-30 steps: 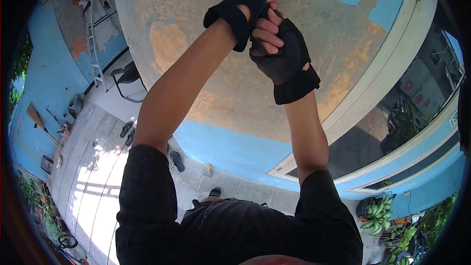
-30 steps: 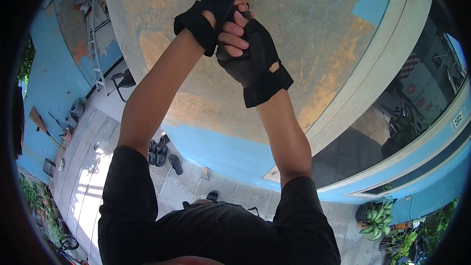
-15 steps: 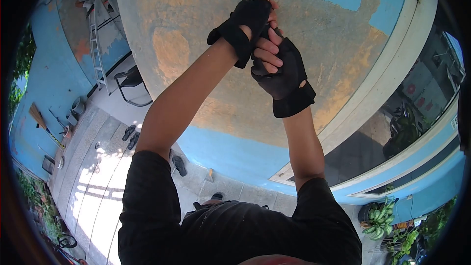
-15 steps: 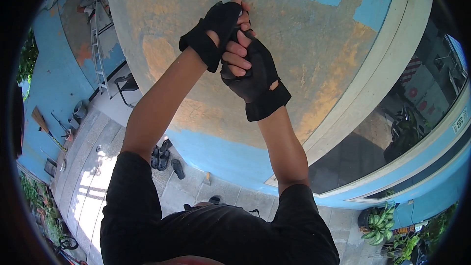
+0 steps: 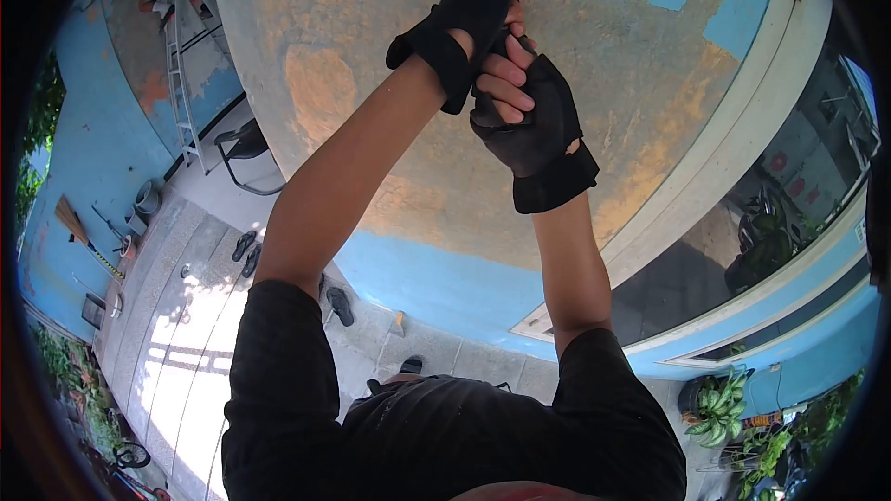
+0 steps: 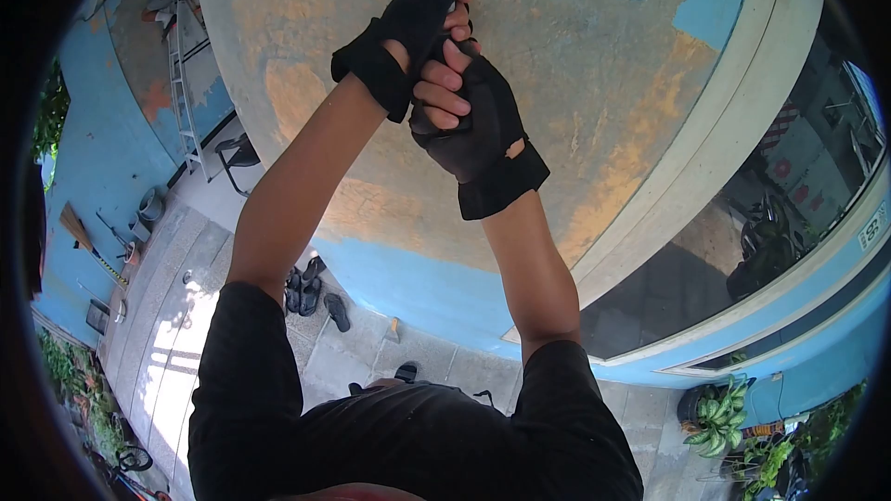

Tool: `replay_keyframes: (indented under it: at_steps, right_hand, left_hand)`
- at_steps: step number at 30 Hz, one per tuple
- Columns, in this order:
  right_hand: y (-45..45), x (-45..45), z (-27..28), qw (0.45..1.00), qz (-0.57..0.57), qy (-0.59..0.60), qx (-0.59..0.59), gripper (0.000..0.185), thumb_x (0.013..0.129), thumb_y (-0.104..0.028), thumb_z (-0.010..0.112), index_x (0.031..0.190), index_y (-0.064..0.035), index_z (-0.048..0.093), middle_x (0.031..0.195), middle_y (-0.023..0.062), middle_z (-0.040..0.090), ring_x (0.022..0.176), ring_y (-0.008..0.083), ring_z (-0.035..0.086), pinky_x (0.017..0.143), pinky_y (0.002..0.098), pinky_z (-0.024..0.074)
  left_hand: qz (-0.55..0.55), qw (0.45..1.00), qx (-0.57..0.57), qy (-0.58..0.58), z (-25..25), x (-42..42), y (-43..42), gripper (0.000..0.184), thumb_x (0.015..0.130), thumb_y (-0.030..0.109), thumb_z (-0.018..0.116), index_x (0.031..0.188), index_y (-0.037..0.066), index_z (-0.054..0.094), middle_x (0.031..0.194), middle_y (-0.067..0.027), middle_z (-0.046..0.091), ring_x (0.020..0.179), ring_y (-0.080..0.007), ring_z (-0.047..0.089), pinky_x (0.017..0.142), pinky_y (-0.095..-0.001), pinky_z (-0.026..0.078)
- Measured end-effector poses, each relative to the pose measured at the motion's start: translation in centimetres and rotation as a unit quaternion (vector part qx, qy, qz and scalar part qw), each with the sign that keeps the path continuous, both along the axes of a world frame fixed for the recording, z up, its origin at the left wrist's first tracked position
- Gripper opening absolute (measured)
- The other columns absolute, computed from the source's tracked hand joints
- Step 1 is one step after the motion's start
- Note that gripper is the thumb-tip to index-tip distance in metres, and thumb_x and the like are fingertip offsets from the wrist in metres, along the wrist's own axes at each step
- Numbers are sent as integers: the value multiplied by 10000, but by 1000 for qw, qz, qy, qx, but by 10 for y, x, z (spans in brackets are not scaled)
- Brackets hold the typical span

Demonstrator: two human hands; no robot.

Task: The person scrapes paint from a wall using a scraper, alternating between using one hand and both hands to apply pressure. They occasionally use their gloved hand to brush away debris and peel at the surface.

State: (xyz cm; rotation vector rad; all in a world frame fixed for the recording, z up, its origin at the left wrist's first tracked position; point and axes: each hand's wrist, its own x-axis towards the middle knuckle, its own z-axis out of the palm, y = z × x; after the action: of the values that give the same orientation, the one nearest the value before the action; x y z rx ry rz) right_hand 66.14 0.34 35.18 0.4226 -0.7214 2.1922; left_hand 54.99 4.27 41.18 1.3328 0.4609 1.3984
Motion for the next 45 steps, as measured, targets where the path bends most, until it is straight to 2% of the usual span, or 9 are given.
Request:
replay_keyframes:
  at_steps: [8,10,13,19,22,30,32,41,45]
  right_hand:
    - [9,-3,10,998,20,22,47,110,1061,-163,459,1077,-177,567,718,-10,484,509,70,431,426,213,368]
    - [4,-5,22,1000,7,7,11,104,1036,-149,514,985,-229,556,681,-32,480,483,61,414,400,210,337]
    - [3,-5,11,1000,3,6,24,102,1037,-149,511,987,-226,555,681,-34,479,485,60,414,402,209,338]
    - [8,-8,26,998,12,28,55,120,1059,-138,446,1056,-151,565,711,-4,478,511,72,432,428,209,357]
    - [5,-7,22,999,15,11,34,109,1036,-141,509,988,-225,559,688,-30,484,489,64,418,411,212,340]
    - [7,-8,19,1000,7,10,23,106,1037,-142,507,987,-221,559,687,-27,485,489,66,423,407,213,340]
    - [7,-6,13,1000,4,7,26,106,1038,-146,507,980,-219,557,686,-28,485,486,65,423,403,211,338]
    - [1,6,-6,1000,-7,-8,11,118,1043,-162,506,945,-215,544,677,-29,486,477,65,423,392,213,349]
    - [1,8,-9,1000,3,12,24,135,1071,-169,429,1067,-192,562,707,-13,471,486,72,419,410,218,373]
  left_hand:
    - [16,999,41,12,5,-9,16,272,1040,311,478,943,62,528,650,11,405,650,-146,481,745,-395,560]
    - [-202,972,41,-111,10,-15,22,201,969,239,565,857,73,549,745,-43,552,711,-206,560,720,-362,502]
    - [-48,999,10,5,11,-14,10,175,988,219,501,860,102,520,734,-4,485,675,-146,493,714,-322,491]
    - [-133,986,41,-97,21,-14,6,162,977,199,502,845,106,510,698,-7,469,655,-155,490,693,-321,488]
    - [-118,989,11,-84,23,-15,9,160,977,190,497,843,105,512,687,-6,465,638,-151,475,670,-311,478]
    - [-95,994,14,-56,20,-15,14,207,994,206,491,809,116,515,672,-1,468,616,-148,479,624,-307,468]
    - [24,998,34,37,14,-8,11,275,1042,316,475,941,66,527,649,10,407,645,-148,481,734,-392,561]
    - [15,1000,-10,5,-3,7,2,266,1036,315,466,933,77,525,641,0,407,638,-153,474,698,-377,546]
    - [-5,1000,8,-2,-8,7,12,265,1032,304,454,939,67,528,637,2,406,642,-157,475,699,-386,542]
